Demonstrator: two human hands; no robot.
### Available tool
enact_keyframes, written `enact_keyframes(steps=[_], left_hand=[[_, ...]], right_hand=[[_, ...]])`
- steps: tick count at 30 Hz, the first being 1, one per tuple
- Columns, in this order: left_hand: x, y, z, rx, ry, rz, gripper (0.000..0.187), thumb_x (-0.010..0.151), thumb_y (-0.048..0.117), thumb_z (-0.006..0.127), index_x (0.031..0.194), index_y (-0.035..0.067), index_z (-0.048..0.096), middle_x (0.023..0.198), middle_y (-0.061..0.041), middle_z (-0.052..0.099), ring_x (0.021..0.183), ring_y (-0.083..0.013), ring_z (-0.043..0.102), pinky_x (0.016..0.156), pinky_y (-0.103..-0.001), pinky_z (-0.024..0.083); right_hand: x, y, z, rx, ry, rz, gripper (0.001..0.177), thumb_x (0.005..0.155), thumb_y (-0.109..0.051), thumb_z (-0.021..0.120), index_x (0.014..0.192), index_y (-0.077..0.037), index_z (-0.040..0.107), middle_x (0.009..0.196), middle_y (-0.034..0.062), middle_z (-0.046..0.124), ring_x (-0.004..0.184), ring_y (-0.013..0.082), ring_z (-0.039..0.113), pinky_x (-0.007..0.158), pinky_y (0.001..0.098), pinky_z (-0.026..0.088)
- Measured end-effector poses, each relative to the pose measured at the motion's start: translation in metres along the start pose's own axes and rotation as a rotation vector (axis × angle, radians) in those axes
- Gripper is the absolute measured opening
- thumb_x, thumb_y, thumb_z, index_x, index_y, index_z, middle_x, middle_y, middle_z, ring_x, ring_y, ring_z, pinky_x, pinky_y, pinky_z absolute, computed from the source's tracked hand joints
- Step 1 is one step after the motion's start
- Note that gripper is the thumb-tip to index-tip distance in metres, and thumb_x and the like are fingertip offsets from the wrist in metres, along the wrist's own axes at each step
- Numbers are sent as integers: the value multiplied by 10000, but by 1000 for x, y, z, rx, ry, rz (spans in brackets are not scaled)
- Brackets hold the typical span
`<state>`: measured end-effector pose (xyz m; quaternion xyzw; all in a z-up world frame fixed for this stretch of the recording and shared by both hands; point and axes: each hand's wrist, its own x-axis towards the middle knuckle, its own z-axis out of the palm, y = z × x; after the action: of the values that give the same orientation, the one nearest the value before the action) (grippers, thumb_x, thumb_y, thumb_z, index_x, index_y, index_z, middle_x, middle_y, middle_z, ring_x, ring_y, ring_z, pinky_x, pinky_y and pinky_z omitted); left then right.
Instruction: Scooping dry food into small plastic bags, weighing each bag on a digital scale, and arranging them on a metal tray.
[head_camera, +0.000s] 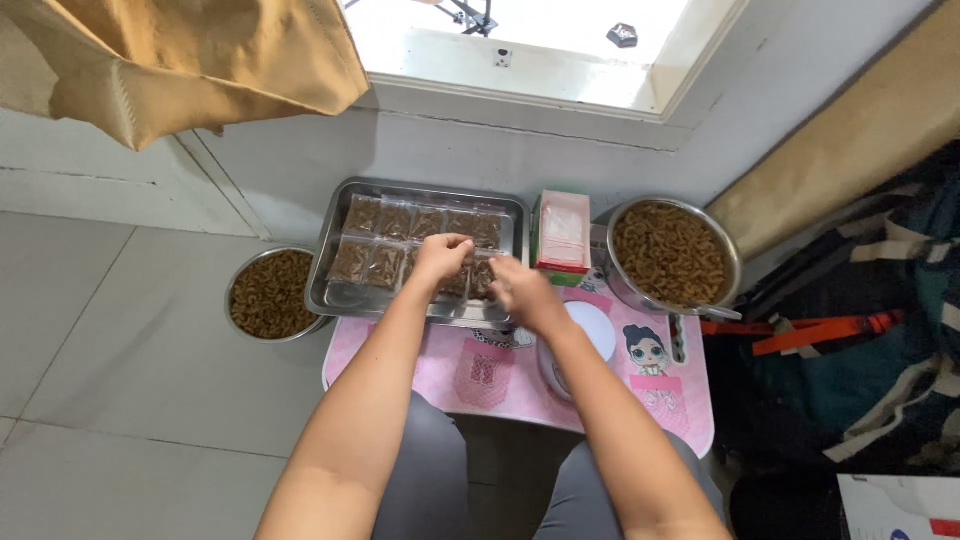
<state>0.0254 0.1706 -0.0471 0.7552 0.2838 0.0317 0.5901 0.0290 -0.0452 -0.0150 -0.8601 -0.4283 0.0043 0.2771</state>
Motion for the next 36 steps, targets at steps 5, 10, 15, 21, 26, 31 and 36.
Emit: enact_keyframes(steps=[5, 10, 15, 21, 26, 31, 36], left_hand=[[-41, 36, -1, -165, -73, 48, 270, 939, 191, 690, 1191, 139, 773, 1036, -187, 772, 872, -215, 766, 756, -292, 627], [-52, 47, 18, -124, -88, 101, 266, 940, 154, 696, 1193, 133, 775, 1022, -188, 776, 863, -236, 769, 744, -305, 632], [-46, 48, 54, 43, -43, 161, 230, 899, 276, 712, 1098, 349, 801, 878, 68, 798, 831, -85, 764, 779, -242, 592], [-60, 68, 73, 122, -59, 204, 220, 903, 317, 702, 1087, 401, 789, 892, 122, 791, 920, -87, 753, 840, -266, 584], [-62, 68, 81, 140, -72, 255, 230, 905, 283, 682, 1096, 333, 800, 934, 54, 800, 950, -172, 751, 858, -325, 581], [-67, 73, 76, 139, -74, 265, 227, 913, 286, 672, 1097, 327, 797, 936, 41, 798, 947, -184, 750, 856, -337, 582], [-81, 87, 72, 84, -94, 296, 242, 911, 255, 671, 1114, 309, 792, 977, 42, 802, 951, -168, 760, 872, -330, 583]], right_hand=[[-10, 36, -51, -26, 363, 101, 222, 900, -139, 710, 1079, -230, 805, 1000, -6, 784, 983, 208, 741, 874, 314, 574], [-24, 64, -73, -99, 484, 252, 198, 881, -116, 771, 1057, -202, 804, 918, -45, 760, 896, 131, 726, 765, 224, 589], [-20, 83, -60, -140, 372, 310, 412, 826, -84, 798, 1234, -118, 751, 1175, 83, 723, 1132, 268, 702, 954, 356, 588], [-8, 83, -61, -151, 270, 426, 367, 924, -103, 609, 1259, -149, 753, 1228, 74, 743, 1152, 253, 707, 935, 361, 600], [-7, 90, -57, -256, 242, 394, 280, 927, -150, 602, 1123, -221, 789, 1009, 18, 761, 989, 252, 735, 843, 357, 617], [-5, 100, -50, -253, 275, 362, 249, 930, -138, 597, 1065, -227, 786, 948, 53, 739, 956, 276, 727, 810, 379, 617], [-7, 85, -64, 113, 463, 516, 229, 826, -80, 707, 988, -197, 817, 829, 27, 748, 763, 233, 725, 724, 345, 595]])
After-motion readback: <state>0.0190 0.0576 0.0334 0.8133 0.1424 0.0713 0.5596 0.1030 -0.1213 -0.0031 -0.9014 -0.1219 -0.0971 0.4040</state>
